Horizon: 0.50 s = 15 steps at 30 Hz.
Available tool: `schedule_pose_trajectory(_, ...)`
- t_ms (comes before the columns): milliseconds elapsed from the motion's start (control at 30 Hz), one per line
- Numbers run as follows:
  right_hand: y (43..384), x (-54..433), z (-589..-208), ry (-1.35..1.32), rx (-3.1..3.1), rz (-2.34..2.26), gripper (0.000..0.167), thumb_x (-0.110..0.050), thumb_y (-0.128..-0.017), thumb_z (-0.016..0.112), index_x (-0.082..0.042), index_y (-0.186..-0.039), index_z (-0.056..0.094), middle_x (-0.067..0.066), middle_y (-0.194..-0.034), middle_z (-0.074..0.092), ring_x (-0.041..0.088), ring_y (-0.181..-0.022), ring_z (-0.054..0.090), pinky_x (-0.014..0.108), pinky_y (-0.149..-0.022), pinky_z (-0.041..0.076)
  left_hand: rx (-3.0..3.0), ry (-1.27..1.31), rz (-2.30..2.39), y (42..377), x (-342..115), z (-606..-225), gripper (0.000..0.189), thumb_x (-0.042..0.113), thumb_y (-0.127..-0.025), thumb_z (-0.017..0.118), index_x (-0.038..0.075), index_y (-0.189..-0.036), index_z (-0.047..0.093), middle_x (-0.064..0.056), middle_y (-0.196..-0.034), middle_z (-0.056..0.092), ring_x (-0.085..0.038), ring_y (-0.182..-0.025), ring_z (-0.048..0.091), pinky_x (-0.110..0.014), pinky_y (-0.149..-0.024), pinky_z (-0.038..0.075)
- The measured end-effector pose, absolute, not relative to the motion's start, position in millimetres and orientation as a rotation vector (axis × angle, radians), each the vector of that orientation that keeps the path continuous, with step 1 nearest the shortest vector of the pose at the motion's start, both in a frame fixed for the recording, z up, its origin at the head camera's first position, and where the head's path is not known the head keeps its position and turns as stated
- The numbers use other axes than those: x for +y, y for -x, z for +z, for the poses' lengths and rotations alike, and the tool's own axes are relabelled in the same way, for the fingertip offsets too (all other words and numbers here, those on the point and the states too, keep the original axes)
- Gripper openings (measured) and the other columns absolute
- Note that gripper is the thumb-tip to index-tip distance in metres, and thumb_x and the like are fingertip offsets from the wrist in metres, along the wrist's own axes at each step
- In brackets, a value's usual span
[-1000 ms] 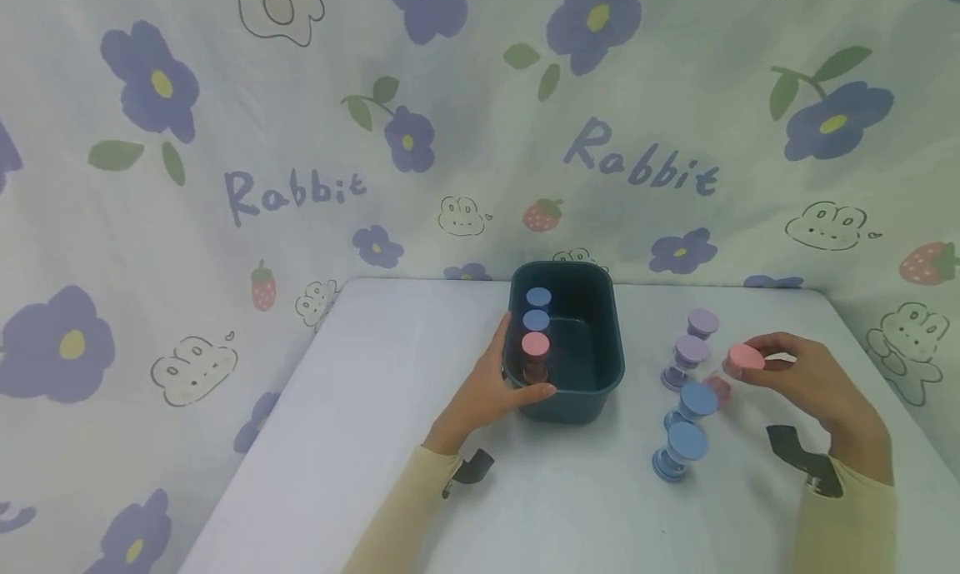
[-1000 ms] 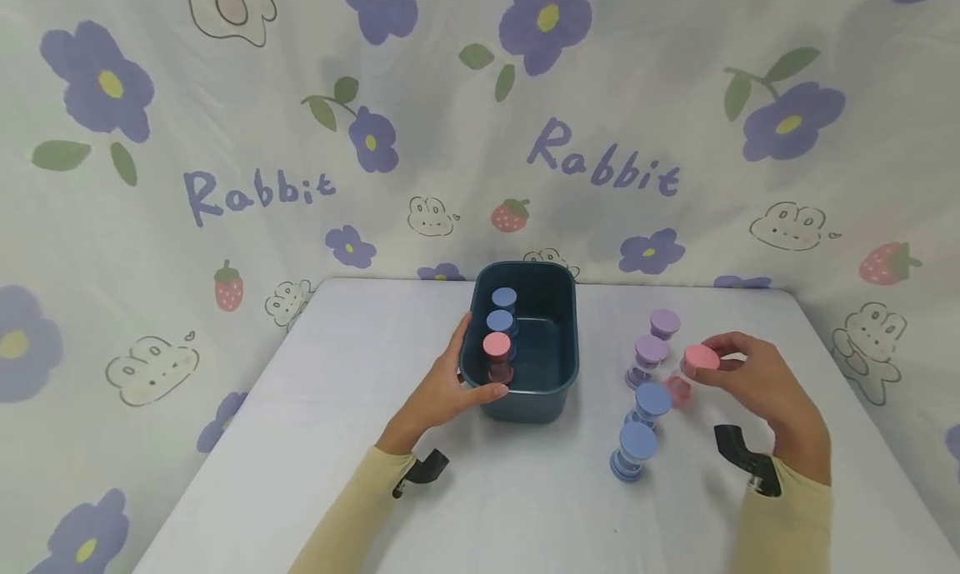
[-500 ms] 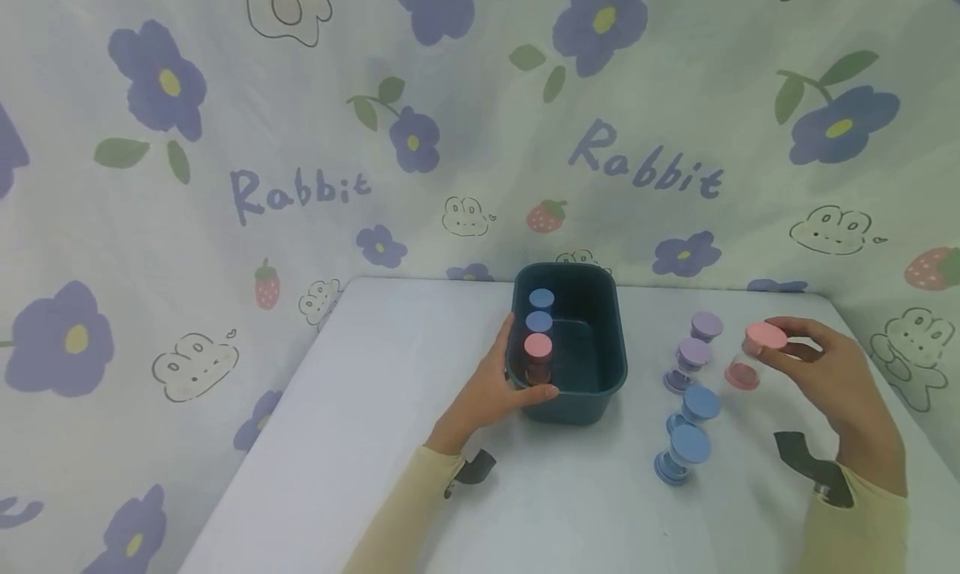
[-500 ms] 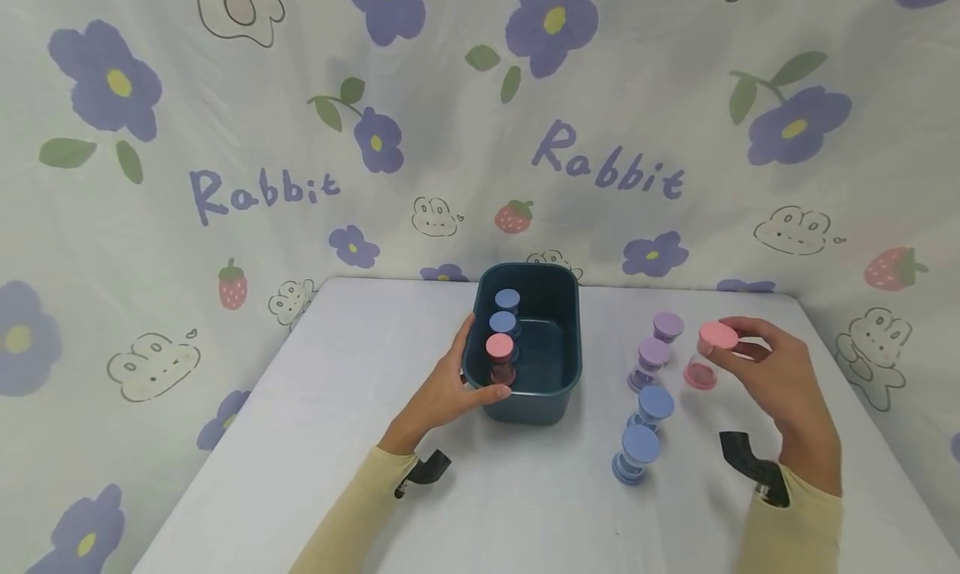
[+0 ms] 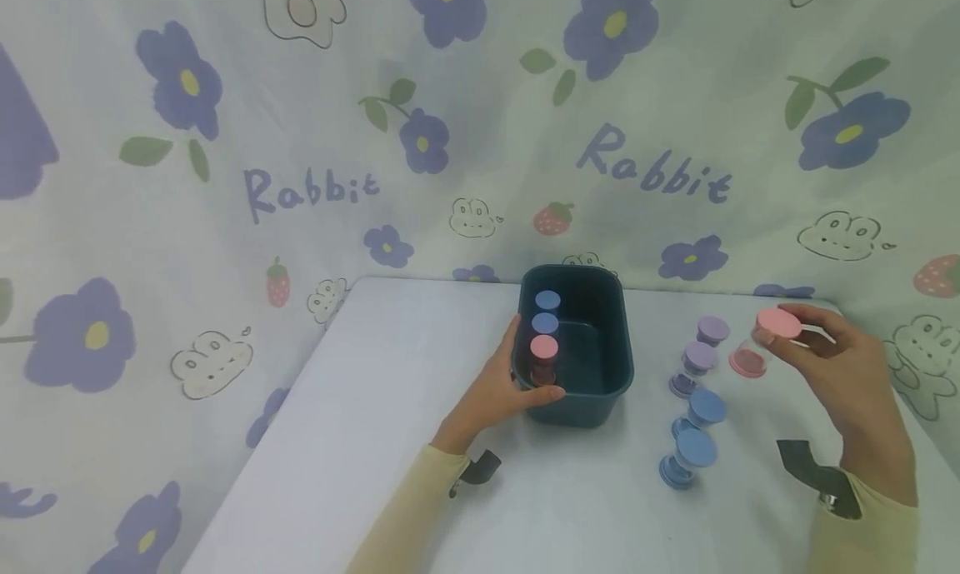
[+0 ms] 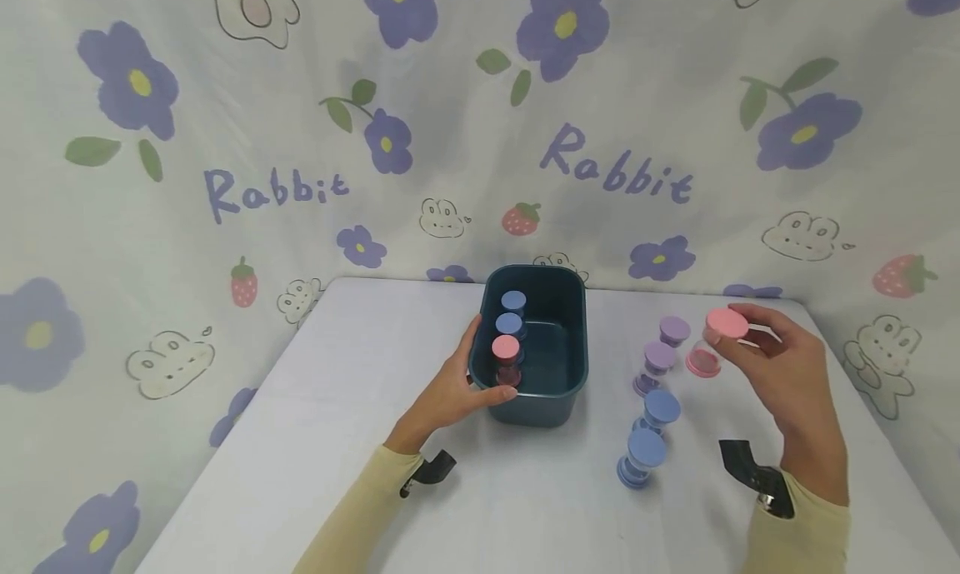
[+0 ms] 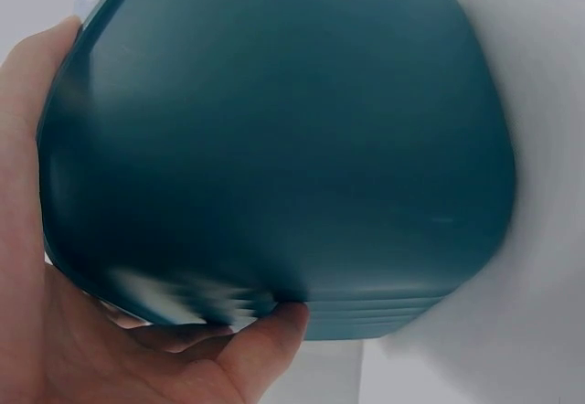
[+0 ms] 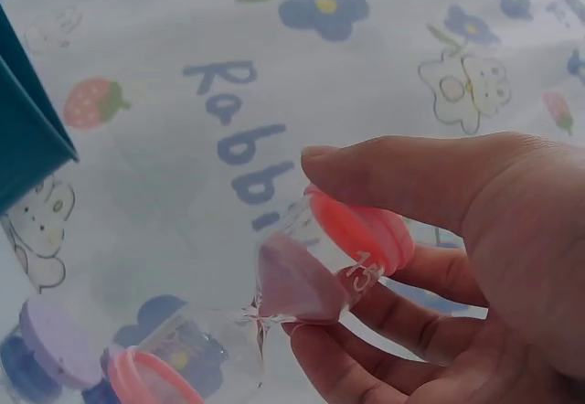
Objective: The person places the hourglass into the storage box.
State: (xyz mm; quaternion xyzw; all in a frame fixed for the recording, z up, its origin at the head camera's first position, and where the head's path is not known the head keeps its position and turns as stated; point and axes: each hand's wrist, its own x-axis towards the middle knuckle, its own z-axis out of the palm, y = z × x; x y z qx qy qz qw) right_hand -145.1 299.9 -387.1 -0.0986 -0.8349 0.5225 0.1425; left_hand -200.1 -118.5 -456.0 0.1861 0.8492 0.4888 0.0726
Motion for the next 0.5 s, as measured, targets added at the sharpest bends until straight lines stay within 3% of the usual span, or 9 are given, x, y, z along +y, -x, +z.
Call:
schedule_pose_trajectory(300, 145.1, 284.2, -369.7, 0.172, -2.301, 1.665, 0.057, -0.012, -0.087, 0.084, -0.013, -0.140, 0.063, -0.025, -0.116, 0.066, -0.012, -0.093, 0.069, 0.000, -0.079, 0.048, 2.558, -0.578, 1.471, 200.0, -117.4, -456.6, 0.129, 0.068, -0.075, 0.082, 0.037, -0.166, -0.003, 0.016, -0.174, 0.009, -0.020, -0.162, 0.019, -0.064, -0.126, 0.027)
schedule_pose_trajectory(500, 150.4, 270.0, -359.3, 0.099, -2.181, 1.815, 0.056, -0.009, -0.087, 0.083, -0.012, -0.139, 0.065, -0.021, -0.110, 0.072, -0.008, -0.092, 0.072, 0.000, -0.082, 0.050, 2.561, -0.568, 1.461, 200.3, -117.8, -455.7, 0.129, 0.069, -0.075, 0.082, 0.038, -0.166, -0.004, 0.016, -0.174, 0.008, -0.020, -0.163, 0.018, -0.064, -0.126, 0.026)
